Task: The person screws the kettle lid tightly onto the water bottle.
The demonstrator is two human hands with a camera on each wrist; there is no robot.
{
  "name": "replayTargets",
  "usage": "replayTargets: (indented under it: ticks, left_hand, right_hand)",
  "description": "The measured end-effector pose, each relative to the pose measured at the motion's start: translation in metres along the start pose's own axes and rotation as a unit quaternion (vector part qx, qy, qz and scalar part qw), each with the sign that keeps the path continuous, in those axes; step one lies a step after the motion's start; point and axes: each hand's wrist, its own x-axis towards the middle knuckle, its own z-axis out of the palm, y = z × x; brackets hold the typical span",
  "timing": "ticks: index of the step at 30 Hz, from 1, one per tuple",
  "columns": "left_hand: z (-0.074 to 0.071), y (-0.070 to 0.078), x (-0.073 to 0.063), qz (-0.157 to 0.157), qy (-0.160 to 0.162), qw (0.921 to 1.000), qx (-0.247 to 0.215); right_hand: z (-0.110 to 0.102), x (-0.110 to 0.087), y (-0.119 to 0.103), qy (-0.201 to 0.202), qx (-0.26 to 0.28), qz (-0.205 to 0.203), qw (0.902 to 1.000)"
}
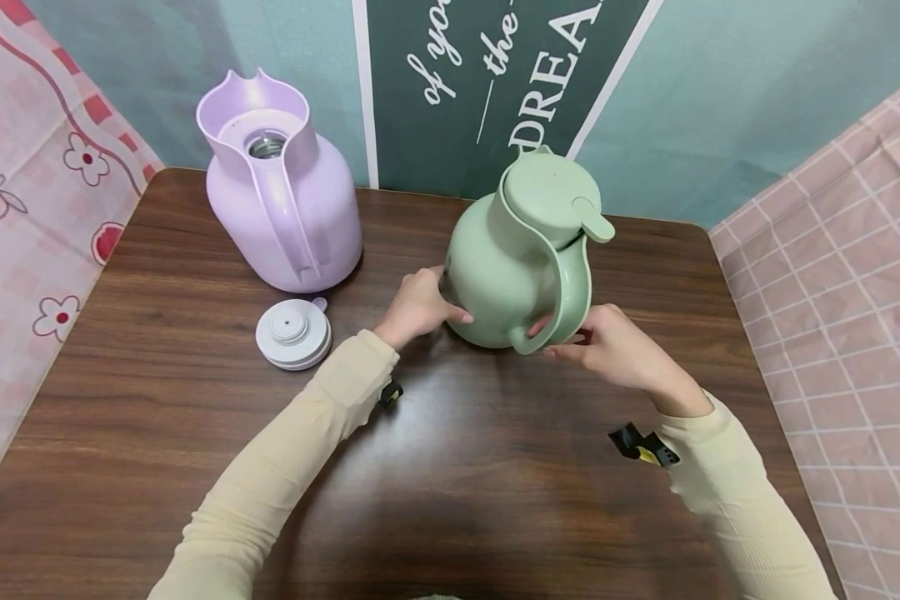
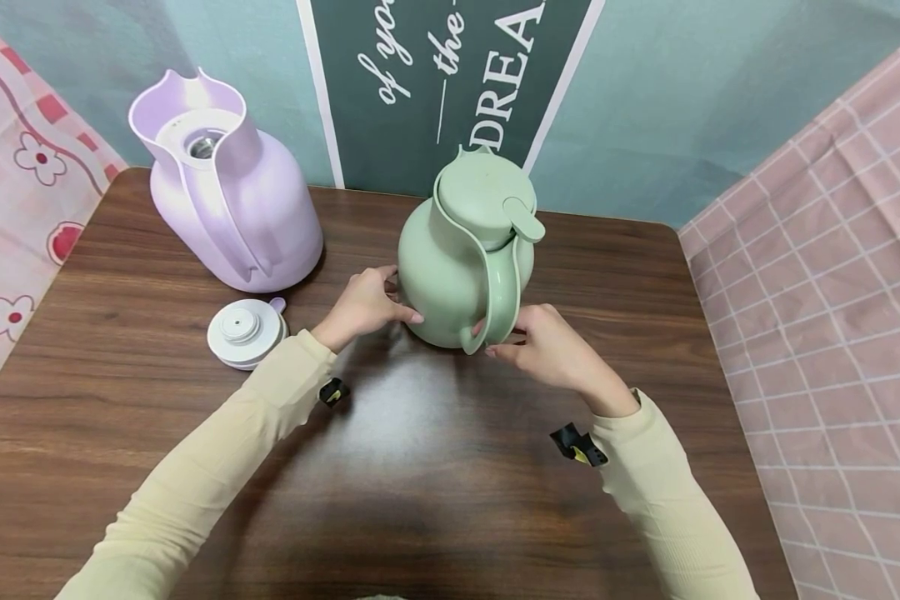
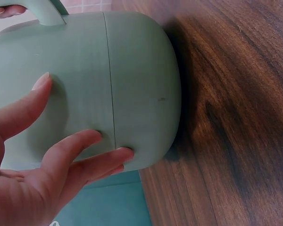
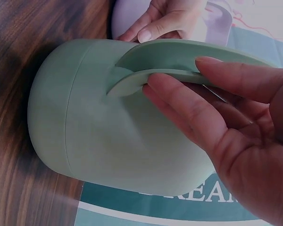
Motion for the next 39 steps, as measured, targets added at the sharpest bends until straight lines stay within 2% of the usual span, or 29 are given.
replayTargets:
  ticks: [11,25,32,39]
  left_hand:
    - [0.003,0.001,0.001,-0.006,0.002,1.0,0.001]
    - [0.009,0.006,0.008,0.007,0.007,1.0,-0.002]
    - [0.011,0.011,0.012,0.013,0.01,0.9998,-0.007]
    - [0.013,0.016,0.017,0.008,0.009,0.9999,-0.012]
  right_hand:
    - [0.0,-0.001,0.001,0.001,0.0,-0.002,1.0]
    - [-0.007,-0.003,0.007,0.022,-0.006,-0.016,0.9996]
    - [-0.013,-0.003,0.009,0.019,0.001,0.013,0.9997]
    - [-0.019,-0.002,0.011,0.022,-0.014,0.03,0.9992]
